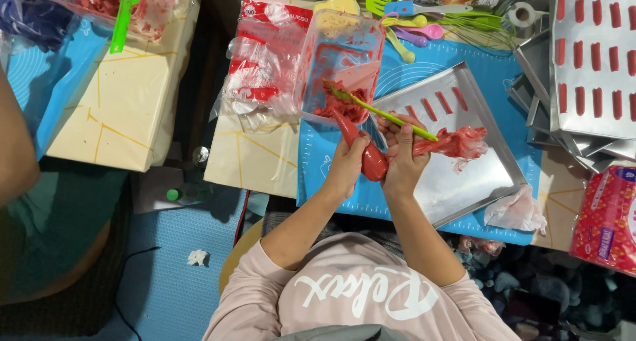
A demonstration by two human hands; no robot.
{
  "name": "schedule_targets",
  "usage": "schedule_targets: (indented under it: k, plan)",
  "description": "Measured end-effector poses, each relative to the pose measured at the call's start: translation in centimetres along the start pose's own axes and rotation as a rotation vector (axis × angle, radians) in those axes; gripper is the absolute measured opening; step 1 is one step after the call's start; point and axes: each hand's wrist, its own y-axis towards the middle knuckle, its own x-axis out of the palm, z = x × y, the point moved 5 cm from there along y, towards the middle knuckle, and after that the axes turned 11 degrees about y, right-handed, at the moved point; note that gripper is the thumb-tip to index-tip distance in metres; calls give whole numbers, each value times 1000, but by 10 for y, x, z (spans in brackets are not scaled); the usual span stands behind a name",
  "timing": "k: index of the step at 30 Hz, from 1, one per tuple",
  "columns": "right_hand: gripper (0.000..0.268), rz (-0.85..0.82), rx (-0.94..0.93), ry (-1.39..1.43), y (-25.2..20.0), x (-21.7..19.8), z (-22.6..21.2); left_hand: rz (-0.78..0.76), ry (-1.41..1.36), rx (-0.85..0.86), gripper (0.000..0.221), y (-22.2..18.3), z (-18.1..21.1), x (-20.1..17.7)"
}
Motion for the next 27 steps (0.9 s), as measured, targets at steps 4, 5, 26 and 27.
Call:
schedule_targets:
  k: [4,5,26,27]
  plan:
    - [24,1,46,-26,1,5,-2,11,-14,-13,19,2,-3,-1]
    - [27,-4,76,-23,2,6,0,26,-22,-19,19,1,0,-1]
    - [65,158,-164,23,-42,-129,-80,-20,-508,-495,29,-32,-79,130]
    - [66,157,-152,15,-41,-130,-79,-22,-504,-510,29,-27,-87,131]
